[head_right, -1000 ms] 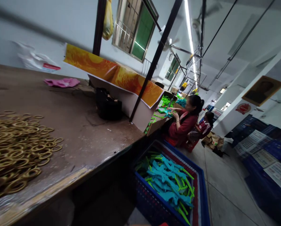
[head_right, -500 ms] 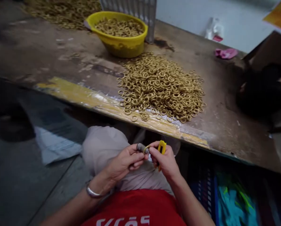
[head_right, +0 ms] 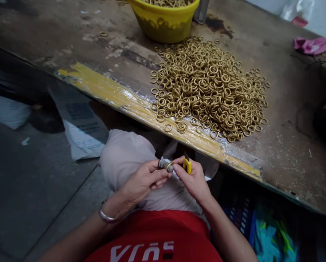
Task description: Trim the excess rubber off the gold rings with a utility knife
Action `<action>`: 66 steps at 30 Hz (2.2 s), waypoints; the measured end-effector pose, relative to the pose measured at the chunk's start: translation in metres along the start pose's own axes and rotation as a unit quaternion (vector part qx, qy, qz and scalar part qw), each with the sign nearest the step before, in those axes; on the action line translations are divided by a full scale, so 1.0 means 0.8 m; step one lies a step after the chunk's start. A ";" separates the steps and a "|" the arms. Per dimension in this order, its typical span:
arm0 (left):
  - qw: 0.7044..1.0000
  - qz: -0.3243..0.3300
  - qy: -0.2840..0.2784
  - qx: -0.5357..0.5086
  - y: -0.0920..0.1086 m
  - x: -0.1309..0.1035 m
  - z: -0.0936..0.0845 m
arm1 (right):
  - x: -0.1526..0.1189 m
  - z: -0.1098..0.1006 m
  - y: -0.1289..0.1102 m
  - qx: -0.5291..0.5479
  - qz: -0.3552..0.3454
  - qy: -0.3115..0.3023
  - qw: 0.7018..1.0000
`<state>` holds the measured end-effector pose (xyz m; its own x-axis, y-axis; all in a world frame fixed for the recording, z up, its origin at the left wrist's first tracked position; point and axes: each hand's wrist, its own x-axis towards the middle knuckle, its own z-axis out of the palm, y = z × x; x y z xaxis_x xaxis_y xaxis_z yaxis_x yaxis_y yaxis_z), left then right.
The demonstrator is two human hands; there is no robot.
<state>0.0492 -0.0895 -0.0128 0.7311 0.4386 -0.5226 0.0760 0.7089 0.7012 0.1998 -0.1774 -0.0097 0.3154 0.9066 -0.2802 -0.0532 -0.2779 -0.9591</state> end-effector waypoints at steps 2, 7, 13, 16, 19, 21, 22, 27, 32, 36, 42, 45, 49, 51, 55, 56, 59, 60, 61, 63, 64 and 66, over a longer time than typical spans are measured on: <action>1.000 0.014 0.015 0.023 -0.001 -0.001 0.000 | -0.005 -0.004 -0.006 -0.093 -0.067 0.006 0.993; 0.990 0.065 0.062 0.106 -0.003 -0.006 0.002 | -0.021 -0.015 -0.007 -0.317 -0.168 -0.013 0.933; 0.966 0.137 0.070 0.210 0.001 -0.013 0.011 | -0.031 -0.015 0.001 -0.515 -0.186 0.014 0.836; 0.940 0.171 0.083 0.284 0.000 -0.014 0.008 | -0.032 -0.011 0.001 -0.577 -0.187 0.031 0.795; 0.904 0.211 0.119 0.352 -0.003 -0.020 0.006 | -0.026 -0.005 -0.007 -0.630 -0.173 0.030 0.756; 0.886 0.240 0.129 0.375 -0.006 -0.027 0.012 | -0.015 -0.003 -0.017 -0.660 -0.140 0.035 0.738; 0.882 0.255 0.110 0.380 -0.008 -0.031 0.017 | -0.007 -0.003 -0.024 -0.672 -0.116 0.046 0.730; 0.893 0.247 -0.006 0.376 -0.017 -0.029 0.043 | 0.026 -0.025 -0.048 -0.632 -0.087 0.154 0.755; 0.912 0.156 0.075 0.372 -0.017 0.020 0.040 | 0.020 -0.045 -0.036 -0.442 -0.165 0.123 0.873; 0.968 0.093 0.070 0.221 -0.014 0.046 0.032 | 0.009 -0.047 -0.017 -0.308 -0.123 0.111 0.937; 0.974 -0.042 -0.060 -0.215 -0.002 0.036 0.014 | 0.006 -0.040 -0.007 -0.217 -0.112 0.071 0.967; 0.963 -0.033 -0.073 -0.259 0.000 0.028 0.007 | 0.008 -0.035 -0.007 -0.220 -0.118 0.038 0.967; 0.970 0.006 -0.015 -0.242 0.001 0.017 0.005 | 0.009 -0.024 -0.010 -0.231 -0.134 0.015 0.964; 0.970 0.033 0.018 -0.239 0.003 0.011 0.007 | 0.008 -0.016 -0.011 -0.244 -0.134 0.001 0.961; 0.967 0.102 0.016 -0.234 0.001 0.003 0.011 | 0.009 0.001 -0.010 -0.221 -0.106 -0.005 0.969; 0.965 0.116 0.012 -0.233 -0.002 0.002 0.012 | 0.009 0.004 -0.010 -0.196 -0.091 -0.006 0.976; 0.966 0.137 0.026 -0.218 -0.011 0.005 0.013 | 0.010 0.011 -0.012 -0.121 -0.036 -0.003 0.992; 0.968 0.138 0.039 -0.206 -0.014 0.006 0.013 | 0.010 0.011 -0.013 -0.107 -0.020 0.002 0.994; 0.970 0.138 0.054 -0.191 -0.017 0.007 0.012 | 0.009 0.011 -0.013 -0.099 -0.008 0.011 0.995; 0.974 0.138 0.084 -0.159 -0.020 0.008 0.012 | 0.006 0.010 -0.013 -0.091 0.005 0.033 0.995; 0.975 0.138 0.093 -0.144 -0.020 0.007 0.012 | 0.004 0.008 -0.012 -0.086 0.010 0.041 0.995; 0.978 0.134 0.098 -0.124 -0.020 0.005 0.012 | 0.000 0.005 -0.008 -0.071 0.017 0.049 0.996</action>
<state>0.0576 -0.1042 -0.0214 0.5559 0.7079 -0.4356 -0.2859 0.6549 0.6995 0.1963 -0.1740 -0.0039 0.4070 0.8626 -0.3005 0.0662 -0.3560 -0.9322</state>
